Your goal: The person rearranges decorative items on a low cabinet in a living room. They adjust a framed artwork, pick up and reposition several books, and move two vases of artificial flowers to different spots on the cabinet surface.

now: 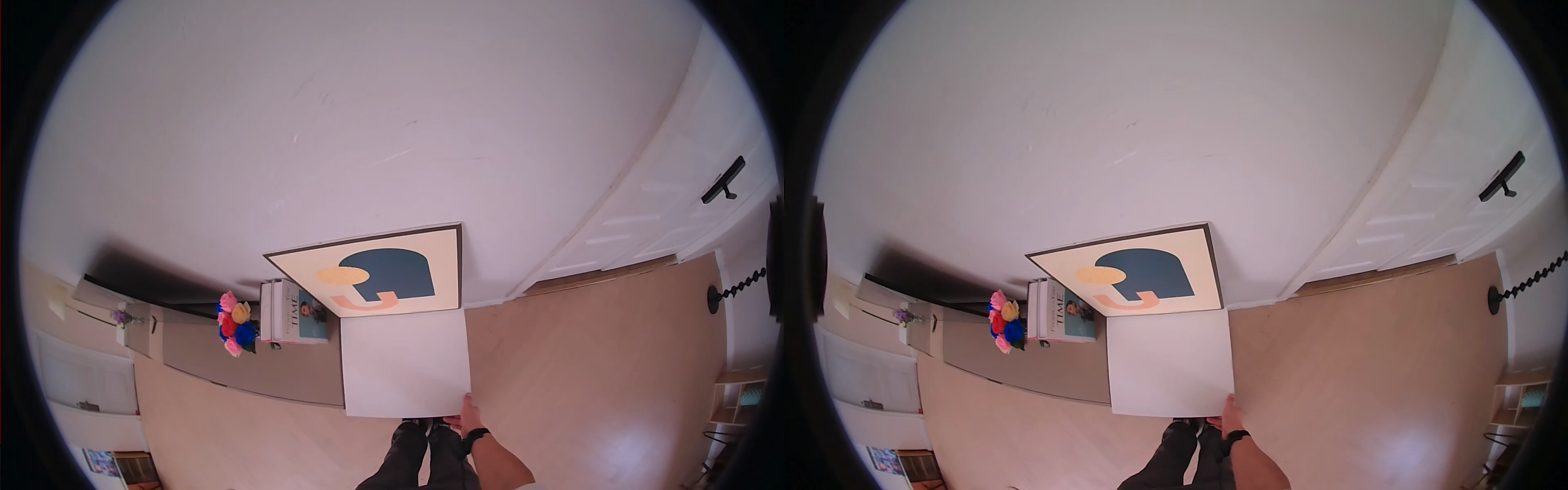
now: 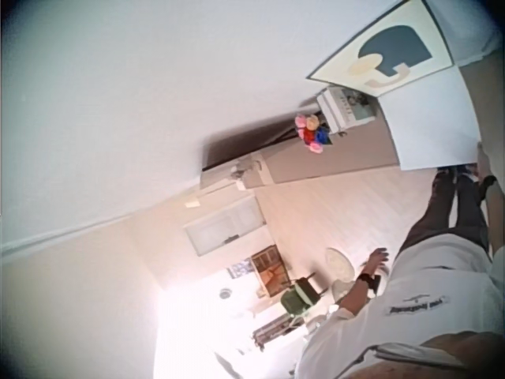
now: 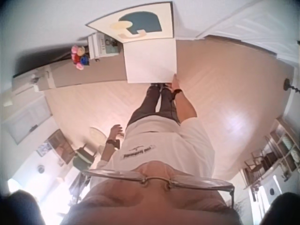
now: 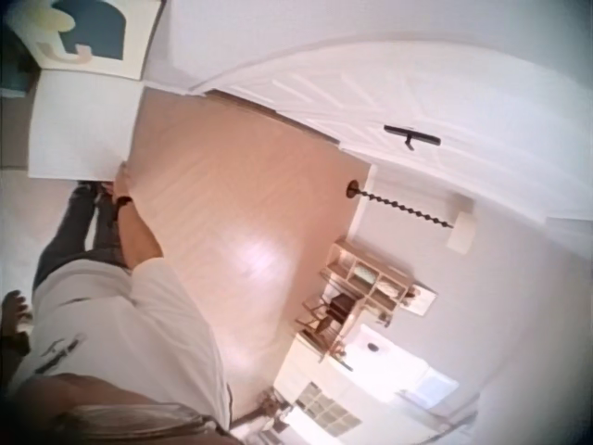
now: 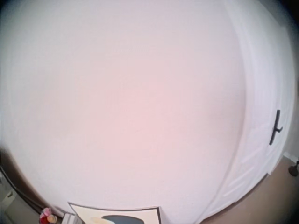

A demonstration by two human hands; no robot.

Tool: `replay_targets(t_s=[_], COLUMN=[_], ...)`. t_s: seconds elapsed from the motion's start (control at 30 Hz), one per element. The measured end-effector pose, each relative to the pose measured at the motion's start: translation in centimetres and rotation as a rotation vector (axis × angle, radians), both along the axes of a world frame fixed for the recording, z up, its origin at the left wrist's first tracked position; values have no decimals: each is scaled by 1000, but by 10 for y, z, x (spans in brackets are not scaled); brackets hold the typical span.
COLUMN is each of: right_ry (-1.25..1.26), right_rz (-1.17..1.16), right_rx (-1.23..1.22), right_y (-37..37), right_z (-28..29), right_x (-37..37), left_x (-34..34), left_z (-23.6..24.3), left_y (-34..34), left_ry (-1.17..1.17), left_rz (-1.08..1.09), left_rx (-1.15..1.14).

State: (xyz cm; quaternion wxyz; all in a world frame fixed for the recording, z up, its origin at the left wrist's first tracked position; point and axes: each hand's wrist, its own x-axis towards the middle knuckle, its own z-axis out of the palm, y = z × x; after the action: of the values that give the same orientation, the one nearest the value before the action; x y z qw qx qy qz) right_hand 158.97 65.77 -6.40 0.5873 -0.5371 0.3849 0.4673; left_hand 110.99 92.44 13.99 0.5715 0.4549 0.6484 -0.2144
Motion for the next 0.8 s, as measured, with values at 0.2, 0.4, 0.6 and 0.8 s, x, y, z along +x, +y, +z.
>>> replay_targets(t_s=[0.2, 0.4, 0.6, 0.8], right_ry=[-117, -110, -416, -771], right_rz=[-103, 57, 753, 1817], right_rx=[-85, 83, 78, -255], right_y=[7, -15, -24, 2], right_z=[-20, -97, -69, 3], right_x=[-5, -6, 12, -2], left_x=[9, -8, -48, -88], left_z=[2, 5, 7, -16], left_y=[10, 16, -9, -7], left_ry=[52, 29, -84, -62], left_rz=[-114, -88, 62, 45], left_rx=[68, 169, 289, 269])
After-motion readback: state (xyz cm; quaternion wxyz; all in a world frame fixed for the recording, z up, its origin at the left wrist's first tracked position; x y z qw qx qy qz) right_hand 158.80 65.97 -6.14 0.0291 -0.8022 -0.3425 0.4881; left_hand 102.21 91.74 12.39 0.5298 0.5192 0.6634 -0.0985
